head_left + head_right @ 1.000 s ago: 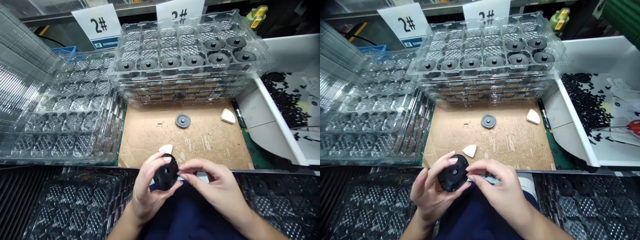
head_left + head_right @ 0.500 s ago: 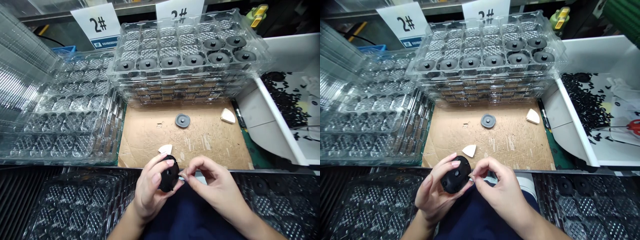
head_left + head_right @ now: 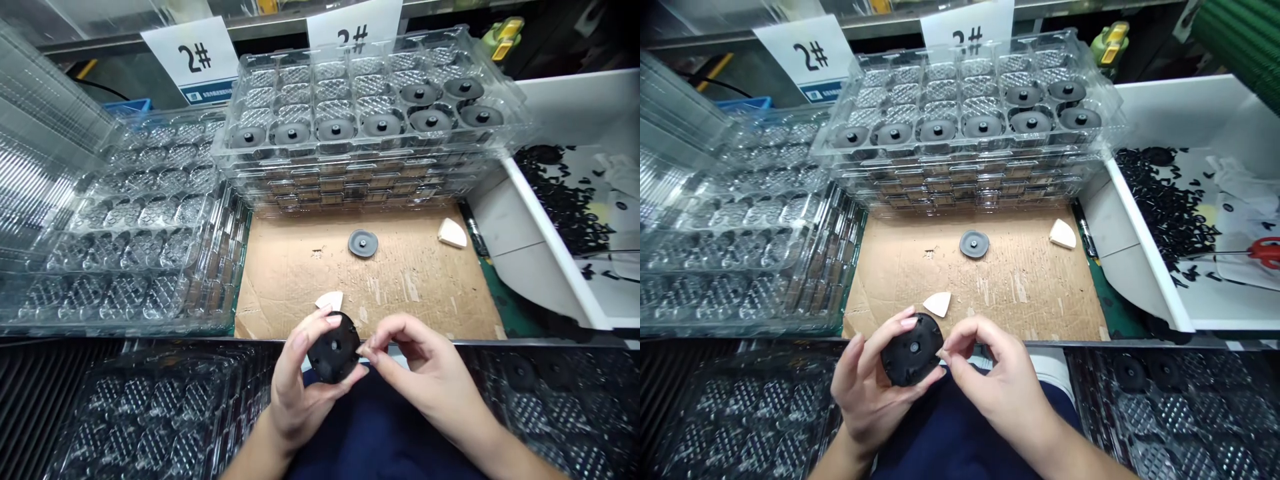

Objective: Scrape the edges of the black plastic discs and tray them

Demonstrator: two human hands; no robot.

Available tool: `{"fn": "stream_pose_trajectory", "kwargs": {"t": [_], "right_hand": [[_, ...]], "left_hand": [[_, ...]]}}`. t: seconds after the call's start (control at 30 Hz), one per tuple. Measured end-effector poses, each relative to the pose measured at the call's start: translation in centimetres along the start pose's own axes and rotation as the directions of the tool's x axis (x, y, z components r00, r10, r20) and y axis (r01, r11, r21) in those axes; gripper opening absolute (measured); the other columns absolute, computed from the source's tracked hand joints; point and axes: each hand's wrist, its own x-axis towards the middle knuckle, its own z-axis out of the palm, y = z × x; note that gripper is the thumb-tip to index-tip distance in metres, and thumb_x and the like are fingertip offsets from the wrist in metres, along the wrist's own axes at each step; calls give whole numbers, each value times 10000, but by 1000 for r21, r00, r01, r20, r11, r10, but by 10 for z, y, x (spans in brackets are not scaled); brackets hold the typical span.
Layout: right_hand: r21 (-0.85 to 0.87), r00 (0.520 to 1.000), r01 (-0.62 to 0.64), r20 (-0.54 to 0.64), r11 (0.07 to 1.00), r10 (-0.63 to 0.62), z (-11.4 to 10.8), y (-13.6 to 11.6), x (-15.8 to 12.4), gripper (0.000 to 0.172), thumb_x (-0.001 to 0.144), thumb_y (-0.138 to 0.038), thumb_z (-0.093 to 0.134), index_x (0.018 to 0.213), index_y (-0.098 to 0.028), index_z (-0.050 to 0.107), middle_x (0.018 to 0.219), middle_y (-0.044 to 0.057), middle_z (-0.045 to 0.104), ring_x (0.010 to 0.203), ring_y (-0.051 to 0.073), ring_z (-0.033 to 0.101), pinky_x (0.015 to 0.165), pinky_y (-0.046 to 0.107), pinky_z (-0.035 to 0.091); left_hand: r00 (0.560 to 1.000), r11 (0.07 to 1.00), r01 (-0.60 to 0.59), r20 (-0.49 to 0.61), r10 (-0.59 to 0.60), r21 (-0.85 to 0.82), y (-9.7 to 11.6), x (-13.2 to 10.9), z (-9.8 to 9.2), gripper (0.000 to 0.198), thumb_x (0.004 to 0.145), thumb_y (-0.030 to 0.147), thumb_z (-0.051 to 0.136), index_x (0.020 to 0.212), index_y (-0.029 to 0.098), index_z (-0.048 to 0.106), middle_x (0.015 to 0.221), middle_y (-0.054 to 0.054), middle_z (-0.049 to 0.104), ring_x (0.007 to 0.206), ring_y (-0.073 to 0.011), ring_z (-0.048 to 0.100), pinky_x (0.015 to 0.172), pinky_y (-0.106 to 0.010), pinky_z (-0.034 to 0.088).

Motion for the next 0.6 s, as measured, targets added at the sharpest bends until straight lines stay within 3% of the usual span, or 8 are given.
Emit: {"fn": "stream_pose_trajectory", "kwargs": {"t": [0.17,0.27,0.37,0.43,0.5,0.6], "right_hand": [[138,996,-84,-3,987,85,-1,5,-1,74,759,-258,674,778,-209,622,724,-5,625,680,120,607,623,211,498],[150,992,-126,19,981,125,-8,13,-3,111,829,-315,601,838,-209,632,687,-8,591,617,113,571,577,217,476],[18,995,-94,24,995,93,-16,22,-6,141,875,-287,519,848,-219,640,705,-2,572,632,121,555,591,235,463],[-118,1000,-4,-5,993,3,-20,25,-7,169,874,-220,486,819,-221,645,806,27,585,756,153,580,681,274,475],[-222,991,117,-43,968,-129,-22,23,-8,206,867,-155,460,837,-228,650,902,49,590,887,179,575,779,309,470],[-346,950,292,-4,892,-313,-19,17,-6,224,876,-169,507,1041,-236,644,964,60,610,937,185,549,840,325,453]], "left_hand": [[969,954,233,-39,-245,-190,4,-5,2,1022,621,-4,749,1431,239,175,1264,-109,554,1167,-209,570,997,-352,483],[942,917,313,-46,-334,-246,7,-5,2,991,633,-4,736,1424,261,202,1283,-124,555,1185,-233,560,969,-365,494],[926,890,347,-46,-376,-298,9,-2,1,958,644,0,728,1412,293,236,1275,-99,576,1171,-214,573,958,-339,498],[902,848,389,-40,-431,-359,10,1,2,911,659,26,728,1395,316,277,1255,-71,600,1138,-198,598,930,-305,517],[833,762,492,-26,-553,-421,12,4,2,823,687,76,724,1365,334,337,1220,-43,632,1102,-177,621,901,-254,528],[621,513,707,79,-780,-487,11,9,5,645,742,225,703,1314,329,422,1195,-32,661,1103,-165,619,895,-206,517]]}}
